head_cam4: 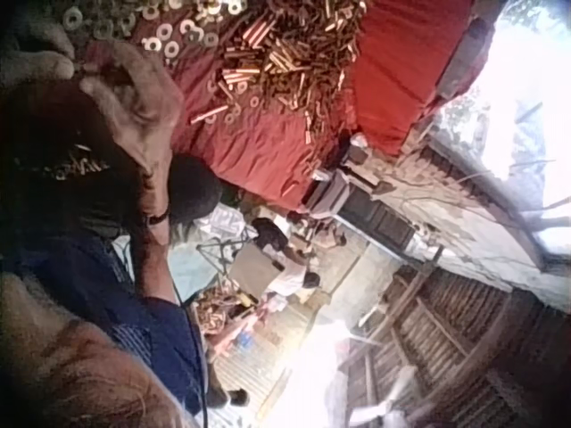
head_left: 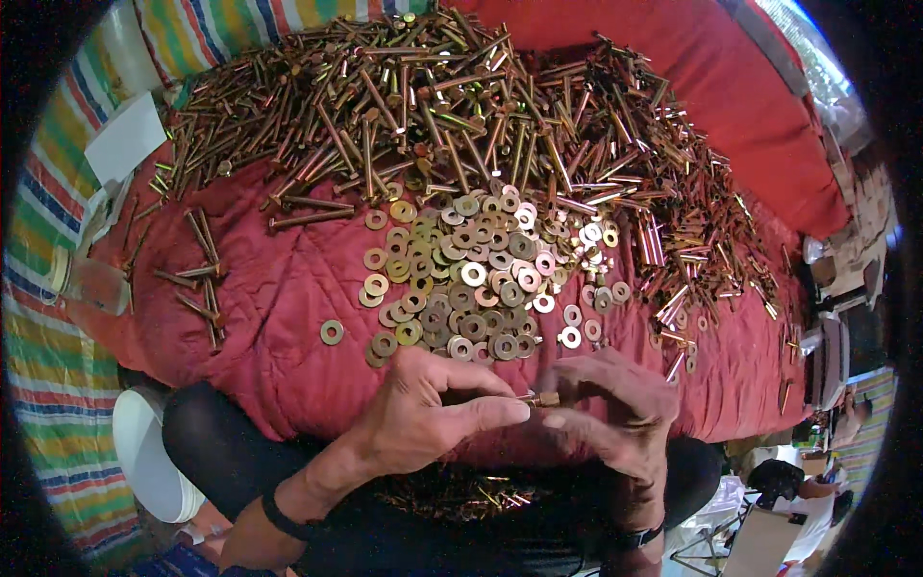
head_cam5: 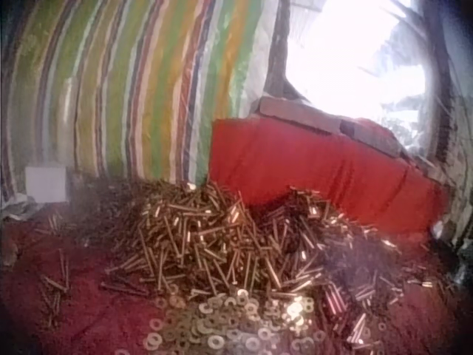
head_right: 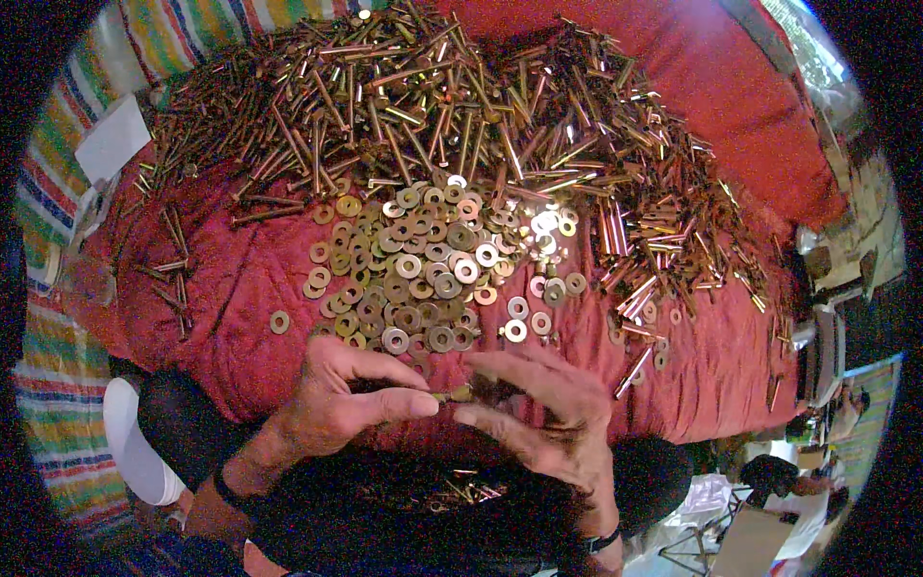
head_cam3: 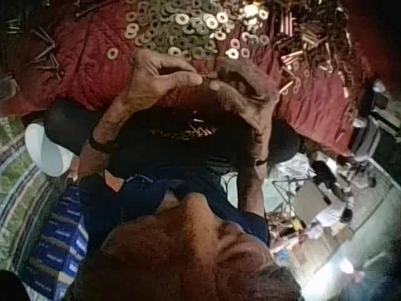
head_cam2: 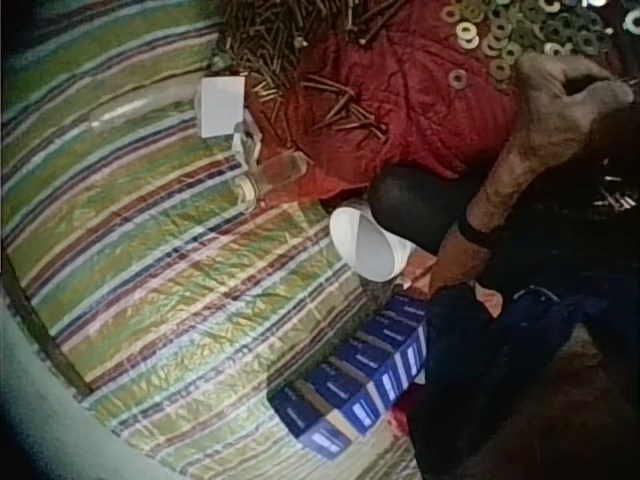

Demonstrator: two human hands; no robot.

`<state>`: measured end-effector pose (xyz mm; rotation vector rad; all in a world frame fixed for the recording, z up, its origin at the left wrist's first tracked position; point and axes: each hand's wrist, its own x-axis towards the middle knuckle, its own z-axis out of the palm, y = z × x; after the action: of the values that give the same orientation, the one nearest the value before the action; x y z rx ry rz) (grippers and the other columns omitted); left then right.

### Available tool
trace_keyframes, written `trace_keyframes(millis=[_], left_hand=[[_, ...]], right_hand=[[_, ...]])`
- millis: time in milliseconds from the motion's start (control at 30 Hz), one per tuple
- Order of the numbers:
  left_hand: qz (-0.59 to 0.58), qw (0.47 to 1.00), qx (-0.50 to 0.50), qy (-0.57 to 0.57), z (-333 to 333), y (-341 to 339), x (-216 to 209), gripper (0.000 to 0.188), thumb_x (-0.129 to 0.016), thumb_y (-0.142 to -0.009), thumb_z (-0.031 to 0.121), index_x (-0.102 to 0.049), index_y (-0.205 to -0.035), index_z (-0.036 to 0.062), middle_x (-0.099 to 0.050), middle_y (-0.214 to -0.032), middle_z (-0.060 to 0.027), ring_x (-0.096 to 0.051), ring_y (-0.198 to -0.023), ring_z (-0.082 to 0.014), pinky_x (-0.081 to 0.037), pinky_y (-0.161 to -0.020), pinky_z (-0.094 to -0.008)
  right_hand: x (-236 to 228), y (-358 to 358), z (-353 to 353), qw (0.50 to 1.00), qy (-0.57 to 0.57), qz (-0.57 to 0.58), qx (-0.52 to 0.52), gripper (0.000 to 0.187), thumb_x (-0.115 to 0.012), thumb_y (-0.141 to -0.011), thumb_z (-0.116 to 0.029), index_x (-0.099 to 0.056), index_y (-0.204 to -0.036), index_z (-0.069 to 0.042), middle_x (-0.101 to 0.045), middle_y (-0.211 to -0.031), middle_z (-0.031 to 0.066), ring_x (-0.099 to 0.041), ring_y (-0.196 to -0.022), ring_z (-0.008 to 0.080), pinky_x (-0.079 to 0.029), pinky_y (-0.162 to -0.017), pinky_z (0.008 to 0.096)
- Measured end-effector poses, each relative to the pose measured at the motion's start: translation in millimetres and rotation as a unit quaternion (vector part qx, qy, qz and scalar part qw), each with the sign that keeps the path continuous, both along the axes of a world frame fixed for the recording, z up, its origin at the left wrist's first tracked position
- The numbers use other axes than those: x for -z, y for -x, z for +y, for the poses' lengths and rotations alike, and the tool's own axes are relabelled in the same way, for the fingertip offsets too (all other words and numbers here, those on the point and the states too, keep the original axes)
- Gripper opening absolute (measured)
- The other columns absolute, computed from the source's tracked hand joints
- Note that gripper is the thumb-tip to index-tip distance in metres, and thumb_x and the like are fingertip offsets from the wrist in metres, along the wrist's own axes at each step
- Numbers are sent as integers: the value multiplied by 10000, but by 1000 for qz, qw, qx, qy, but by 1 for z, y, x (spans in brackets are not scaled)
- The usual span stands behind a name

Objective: The person repeatedly picks up a brass nail and a flat washer, then slides the washer onto the nail shaft. The assembled units are placed back onto the red cloth among many other nails and washers.

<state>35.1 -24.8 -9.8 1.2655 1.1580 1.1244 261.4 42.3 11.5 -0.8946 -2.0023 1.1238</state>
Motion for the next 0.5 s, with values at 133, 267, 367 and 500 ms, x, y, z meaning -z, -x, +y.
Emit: trace_keyframes(millis=[133, 267, 367, 500], left_hand=[[-11, 1000, 15, 12, -1, 0, 0, 158, -801, -910, 141, -809, -966, -6, -770, -802, -57, -655, -737, -69, -512, -682, -266], [1, 1000, 25, 8, -1, -1, 2, 158, -800, -912, 145, -811, -968, -3, -768, -797, -45, -644, -725, -60, -506, -673, -257], [11, 1000, 12, 2, 1, -1, 3, 161, -803, -910, 147, -811, -964, -5, -767, -795, -43, -643, -726, -58, -503, -666, -261], [-29, 999, 12, 42, 1, -2, 0, 165, -806, -908, 160, -813, -959, 4, -764, -786, -50, -643, -713, -61, -499, -652, -271]], right_hand=[[2, -3, 5, 983, -144, -92, -62, 245, -847, -832, -114, -752, -1040, -26, -743, -900, 86, -703, -749, 190, -535, -663, 297], [-4, -5, -2, 996, 43, -76, -28, 291, -881, -793, -139, -757, -1031, -26, -746, -888, 86, -706, -767, 182, -539, -661, 302], [-4, 0, -3, 999, 26, -40, 15, 256, -867, -791, -139, -770, -984, -2, -737, -827, 94, -707, -758, 186, -534, -666, 299], [0, 3, 1, 993, -93, -44, -50, 197, -806, -869, -189, -759, -986, -37, -722, -817, 86, -699, -737, 200, -525, -646, 293]])
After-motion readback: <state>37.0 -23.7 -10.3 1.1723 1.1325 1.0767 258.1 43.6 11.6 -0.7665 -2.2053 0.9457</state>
